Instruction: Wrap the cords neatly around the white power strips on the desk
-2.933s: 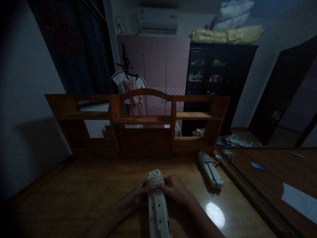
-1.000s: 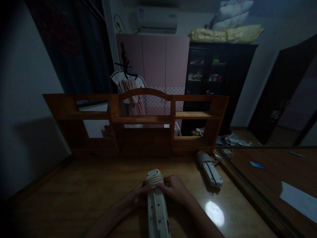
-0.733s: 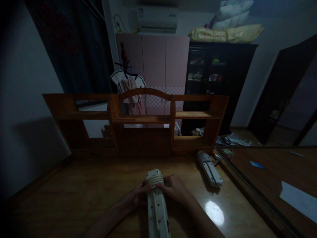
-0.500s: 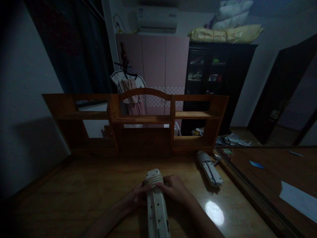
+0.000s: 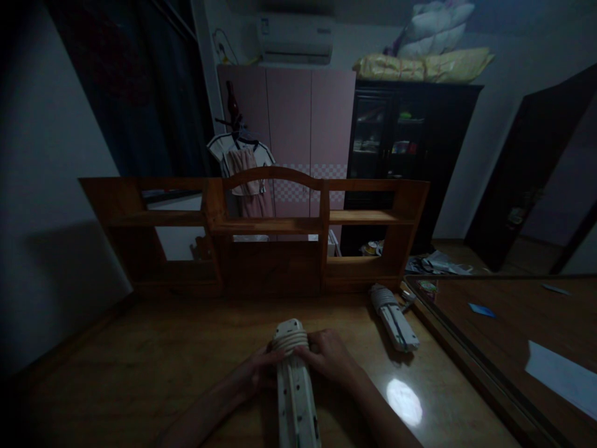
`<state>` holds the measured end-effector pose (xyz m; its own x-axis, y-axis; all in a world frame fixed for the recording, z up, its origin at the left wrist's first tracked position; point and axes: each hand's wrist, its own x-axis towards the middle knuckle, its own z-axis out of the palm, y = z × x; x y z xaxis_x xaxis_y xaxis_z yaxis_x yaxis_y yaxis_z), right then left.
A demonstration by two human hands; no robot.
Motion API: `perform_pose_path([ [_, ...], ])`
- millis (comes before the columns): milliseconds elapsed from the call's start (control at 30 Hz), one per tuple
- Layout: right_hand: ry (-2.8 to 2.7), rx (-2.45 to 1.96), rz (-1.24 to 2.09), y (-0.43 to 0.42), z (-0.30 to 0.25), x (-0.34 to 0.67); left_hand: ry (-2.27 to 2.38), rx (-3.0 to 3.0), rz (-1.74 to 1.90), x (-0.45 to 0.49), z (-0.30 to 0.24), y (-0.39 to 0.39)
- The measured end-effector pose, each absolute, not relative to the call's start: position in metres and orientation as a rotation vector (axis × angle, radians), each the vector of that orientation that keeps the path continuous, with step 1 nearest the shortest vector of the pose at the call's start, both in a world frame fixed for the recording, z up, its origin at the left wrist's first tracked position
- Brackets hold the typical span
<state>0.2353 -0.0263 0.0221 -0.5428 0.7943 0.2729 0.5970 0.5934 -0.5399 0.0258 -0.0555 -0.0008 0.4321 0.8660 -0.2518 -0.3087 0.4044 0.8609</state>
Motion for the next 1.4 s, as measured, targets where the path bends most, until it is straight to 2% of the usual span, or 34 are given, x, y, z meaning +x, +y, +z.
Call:
perform_pose_path([
  [233,-2.28,-1.057,0.663,-0.0262,0.026,0.2354,0.781,0.87,0.87,0.0249,-0.0077,-0.0487],
  [1400,-2.23,-1.066,0.648,-0.0288,0.0232,0.2319,0.805,0.87,0.887,0.0275,-0.002,-0.0537],
])
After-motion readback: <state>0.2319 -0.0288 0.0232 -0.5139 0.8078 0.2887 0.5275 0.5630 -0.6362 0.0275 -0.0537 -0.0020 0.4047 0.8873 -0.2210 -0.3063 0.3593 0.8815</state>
